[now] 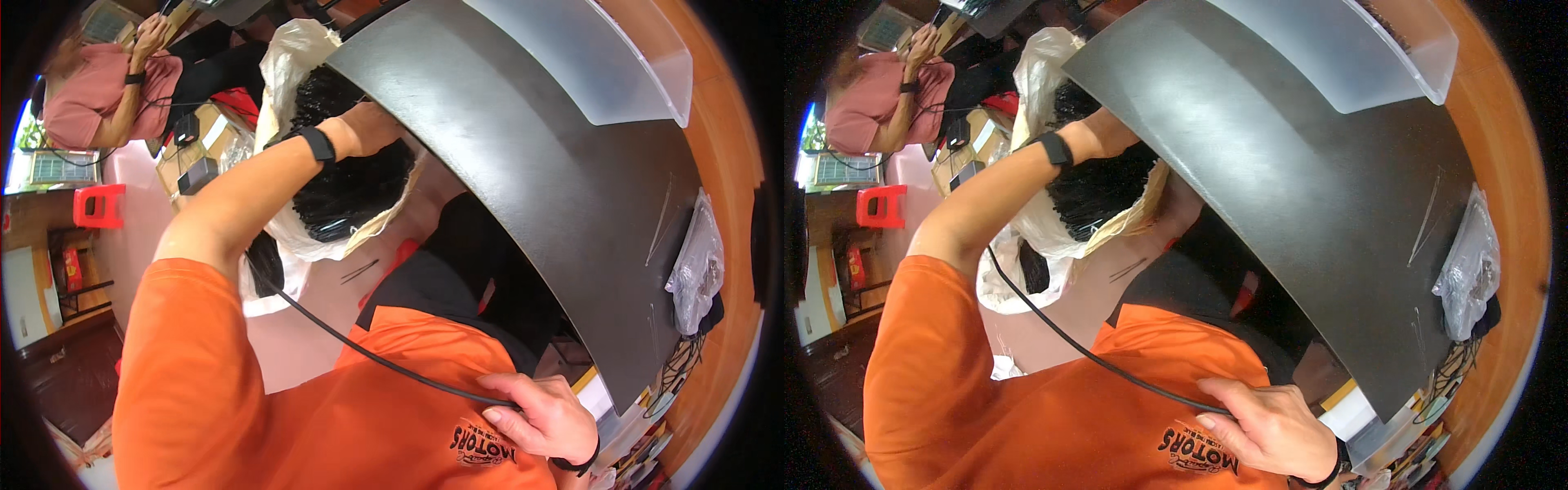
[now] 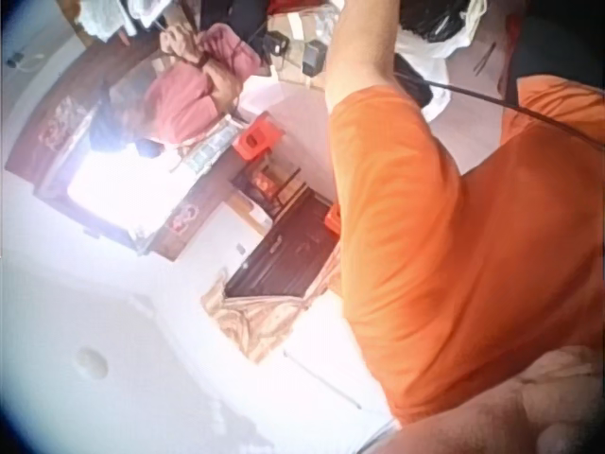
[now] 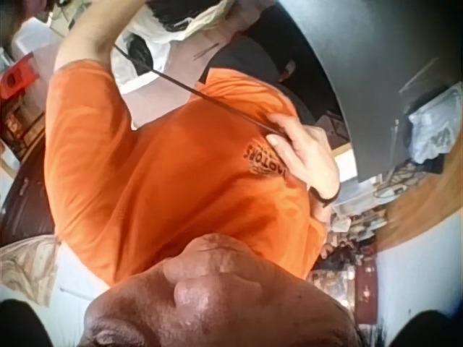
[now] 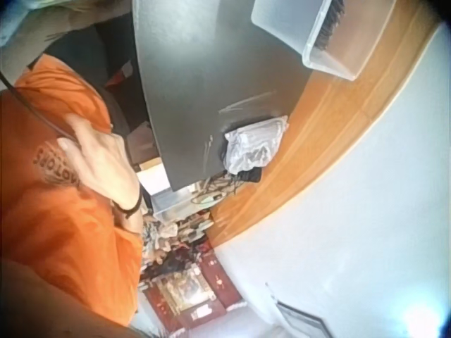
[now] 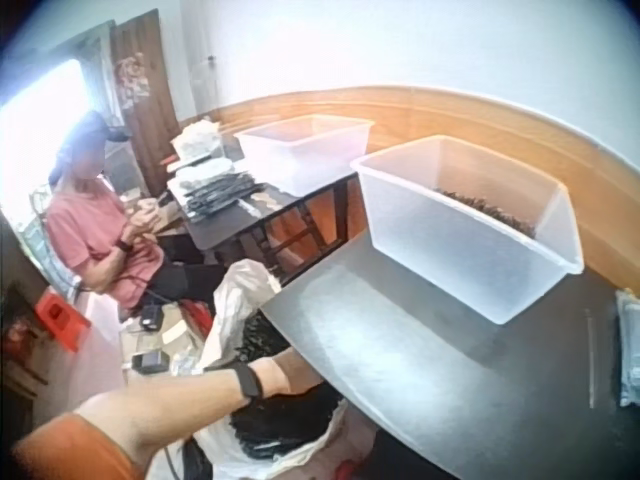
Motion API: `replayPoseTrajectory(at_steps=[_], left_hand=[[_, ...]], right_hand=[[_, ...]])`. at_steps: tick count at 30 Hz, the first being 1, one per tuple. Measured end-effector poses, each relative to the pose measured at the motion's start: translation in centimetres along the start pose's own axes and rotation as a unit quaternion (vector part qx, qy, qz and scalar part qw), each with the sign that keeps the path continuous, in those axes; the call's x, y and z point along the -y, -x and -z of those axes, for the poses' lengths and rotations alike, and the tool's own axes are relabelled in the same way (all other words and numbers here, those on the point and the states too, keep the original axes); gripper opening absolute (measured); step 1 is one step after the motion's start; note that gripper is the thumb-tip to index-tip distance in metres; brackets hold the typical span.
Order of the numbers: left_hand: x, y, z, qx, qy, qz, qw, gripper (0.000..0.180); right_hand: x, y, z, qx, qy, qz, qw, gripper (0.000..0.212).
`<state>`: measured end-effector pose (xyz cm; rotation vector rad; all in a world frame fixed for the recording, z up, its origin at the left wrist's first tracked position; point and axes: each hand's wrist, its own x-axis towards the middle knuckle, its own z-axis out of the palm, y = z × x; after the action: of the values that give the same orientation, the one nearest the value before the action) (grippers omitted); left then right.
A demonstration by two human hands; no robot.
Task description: The person picks up a wiper blade and a metal strip, slides the strip into the blade, and repeats this process multiple times. They occasionally move finished blades aside and reach into a plastic bin for more components.
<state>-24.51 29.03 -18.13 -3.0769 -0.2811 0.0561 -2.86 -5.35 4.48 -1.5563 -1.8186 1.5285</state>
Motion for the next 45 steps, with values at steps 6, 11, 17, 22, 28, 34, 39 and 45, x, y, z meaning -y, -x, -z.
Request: replayPoseTrajectory(at_steps=[6, 11, 17, 22, 28, 34, 39, 45], left_hand=[[-0.9, -0.9, -4.6, -0.005, -0.161, 0.087, 0.983, 0.041], [-1.4, -0.7, -8.0, 0.17, -0.036, 0.183, 0.968, 0.048], [-1.7, -1.6, -8.5, 0.197, -0.08, 0.172, 0.962, 0.049], [-1.6, -2.4, -11.7, 0.008, -0.047, 0.127, 0.991, 0.05], [-4.1, -3.9, -9.3, -0.011, -0.067, 0.101, 0.993, 0.05], [-4.5, -4.3, -8.0, -0.001, -0.069, 0.079, 0.994, 0.049], [-3.9, -4.7, -8.4, -0.016, -0.054, 0.048, 0.997, 0.049], [-3.3, -4.8, -8.4, -0.005, -0.049, 0.027, 0.998, 0.048]], right_hand=[[-0.4, 0.0, -0.4, 0.022, 0.001, -0.019, 1.0, 0.029], [-0.6, 0.1, -0.2, 0.016, -0.009, -0.036, 0.999, 0.029], [-1.3, -0.1, -0.3, 0.014, -0.015, -0.03, 0.999, 0.029], [-1.2, -0.6, 0.0, 0.042, 0.002, -0.024, 0.999, 0.031], [-1.9, -0.5, -0.5, 0.027, -0.019, -0.026, 0.999, 0.031], [-3.1, -0.6, -1.1, -0.017, -0.054, 0.013, 0.998, 0.03], [-3.9, -1.0, -1.1, -0.04, -0.047, 0.024, 0.998, 0.029], [-4.6, -0.8, -1.0, -0.071, -0.093, 0.035, 0.993, 0.027]])
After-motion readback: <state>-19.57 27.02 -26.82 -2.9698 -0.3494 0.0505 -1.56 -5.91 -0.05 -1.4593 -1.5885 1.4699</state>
